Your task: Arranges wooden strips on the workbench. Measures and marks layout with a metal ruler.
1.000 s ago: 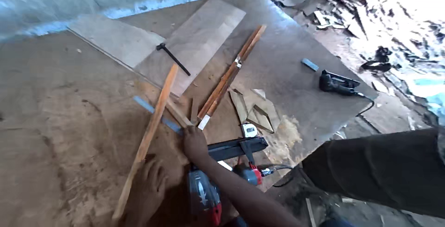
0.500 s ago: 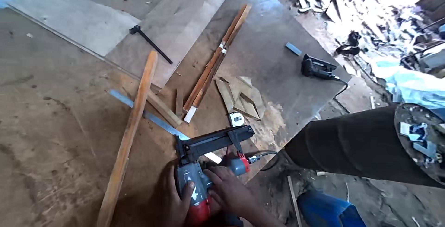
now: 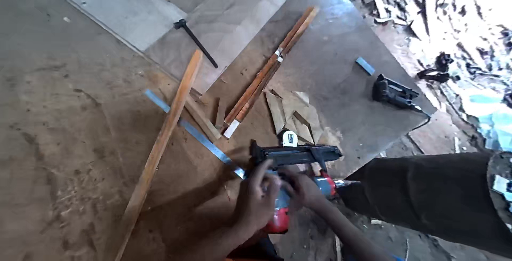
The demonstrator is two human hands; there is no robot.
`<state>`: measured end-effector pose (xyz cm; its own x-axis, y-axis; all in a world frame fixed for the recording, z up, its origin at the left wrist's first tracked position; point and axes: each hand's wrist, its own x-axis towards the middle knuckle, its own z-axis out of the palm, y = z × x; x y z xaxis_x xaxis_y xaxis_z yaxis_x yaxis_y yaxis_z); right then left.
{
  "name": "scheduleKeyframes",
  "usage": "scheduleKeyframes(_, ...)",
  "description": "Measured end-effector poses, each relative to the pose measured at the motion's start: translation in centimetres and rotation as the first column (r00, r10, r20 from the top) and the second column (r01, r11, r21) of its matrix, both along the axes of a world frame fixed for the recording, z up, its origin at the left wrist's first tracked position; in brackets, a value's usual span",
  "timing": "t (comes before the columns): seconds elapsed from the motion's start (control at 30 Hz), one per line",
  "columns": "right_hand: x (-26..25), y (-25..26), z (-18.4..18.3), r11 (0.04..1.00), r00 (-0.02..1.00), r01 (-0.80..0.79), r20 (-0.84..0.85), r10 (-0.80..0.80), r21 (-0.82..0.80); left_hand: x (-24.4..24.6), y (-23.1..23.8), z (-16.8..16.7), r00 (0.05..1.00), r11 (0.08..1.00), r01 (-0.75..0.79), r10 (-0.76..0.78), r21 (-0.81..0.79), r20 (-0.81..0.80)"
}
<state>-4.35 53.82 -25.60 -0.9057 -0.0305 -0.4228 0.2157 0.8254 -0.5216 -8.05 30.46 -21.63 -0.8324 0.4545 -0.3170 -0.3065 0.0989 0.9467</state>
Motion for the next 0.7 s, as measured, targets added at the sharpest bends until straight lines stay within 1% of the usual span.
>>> scheduleKeyframes(0.03,-0.7,0.8,0.0,1.000,1.000,0.013,-0.019,-0.013,0.008,-0.9,0.9,1.2,0.996,0.998,0.053,-0.051,0.023,-0.076)
scheduleKeyframes(0.07,-1.5,1.6,0.0,1.000,0.999,0.029,-0.032,-0.028,0.011,-1.7,1.6,1.8,0.983,0.997,0.073,-0.070,0.015,-0.169)
scheduleKeyframes(0.1,-2.3,2.3,-0.1,0.999,0.998,0.051,-0.042,-0.050,0.011,-2.4,1.8,1.7,0.961,0.997,0.062,-0.069,-0.035,-0.266)
scheduleKeyframes(0.13,-3.3,3.0,-0.3,0.997,0.996,0.070,-0.049,-0.069,0.019,-3.0,1.5,0.9,0.932,0.992,0.025,-0.068,-0.124,-0.357)
scheduleKeyframes(0.17,-4.4,3.8,-0.5,0.996,0.994,0.092,-0.054,-0.091,0.018,-3.6,0.8,-0.5,0.900,0.964,-0.023,-0.095,-0.264,-0.426)
scheduleKeyframes(0.2,-5.7,4.5,-0.8,0.993,0.992,0.117,-0.054,-0.117,0.007,-4.1,-0.2,-2.3,0.867,0.904,-0.063,-0.160,-0.422,-0.471)
scheduleKeyframes(0.23,-6.8,5.2,-1.3,0.990,0.987,0.140,-0.076,-0.141,-0.015,-4.5,-1.4,-4.3,0.831,0.814,-0.080,-0.264,-0.575,-0.490)
scheduleKeyframes(0.27,-7.7,5.8,-1.8,0.986,0.981,0.160,-0.101,-0.163,-0.034,-4.5,-2.7,-6.3,0.789,0.709,-0.074,-0.389,-0.701,-0.476)
scheduleKeyframes(0.3,-8.4,6.2,-2.1,0.982,0.973,0.182,-0.133,-0.186,-0.043,-4.3,-4.0,-8.0,0.736,0.615,-0.054,-0.507,-0.786,-0.447)
scheduleKeyframes(0.33,-9.0,6.3,-2.3,0.977,0.960,0.209,-0.181,-0.215,-0.049,-4.0,-5.2,-9.4,0.668,0.534,-0.043,-0.613,-0.844,-0.422)
scheduleKeyframes(0.37,-9.5,6.1,-2.2,0.968,0.937,0.248,-0.241,-0.251,-0.045,-3.5,-6.2,-10.4,0.598,0.483,-0.048,-0.687,-0.874,-0.413)
scheduleKeyframes(0.4,-9.6,5.7,-2.0,0.955,0.908,0.294,-0.303,-0.291,-0.037,-2.8,-7.1,-11.2,0.546,0.469,-0.057,-0.724,-0.882,-0.421)
scheduleKeyframes(0.43,-9.3,5.0,-1.6,0.940,0.870,0.340,-0.375,-0.321,-0.015,-2.0,-7.7,-11.7,0.528,0.462,-0.057,-0.738,-0.885,-0.419)
scheduleKeyframes(0.5,-6.9,3.0,-0.6,0.918,0.797,0.397,-0.503,-0.335,0.017,0.2,-8.5,-12.4,0.532,0.479,-0.029,-0.736,-0.877,-0.419)
scheduleKeyframes(0.57,-2.2,-0.1,-0.3,0.911,0.742,0.412,-0.577,-0.342,-0.011,3.0,-9.0,-12.6,0.532,0.508,0.025,-0.736,-0.861,-0.418)
scheduleKeyframes(0.6,0.9,-2.4,-0.6,0.911,0.737,0.410,-0.575,-0.355,-0.038,4.6,-9.2,-12.3,0.536,0.522,0.066,-0.738,-0.850,-0.411)
scheduleKeyframes(0.63,4.3,-4.9,-1.1,0.912,0.755,0.407,-0.541,-0.370,-0.056,6.2,-9.4,-11.8,0.539,0.534,0.116,-0.742,-0.837,-0.399)
scheduleKeyframes(0.67,7.9,-7.2,-1.4,0.910,0.786,0.412,-0.487,-0.381,-0.048,7.7,-9.5,-11.4,0.541,0.549,0.184,-0.749,-0.815,-0.383)
scheduleKeyframes(0.7,11.4,-9.2,-1.9,0.902,0.815,0.431,-0.426,-0.393,-0.007,9.1,-9.5,-11.0,0.531,0.561,0.255,-0.762,-0.788,-0.371)
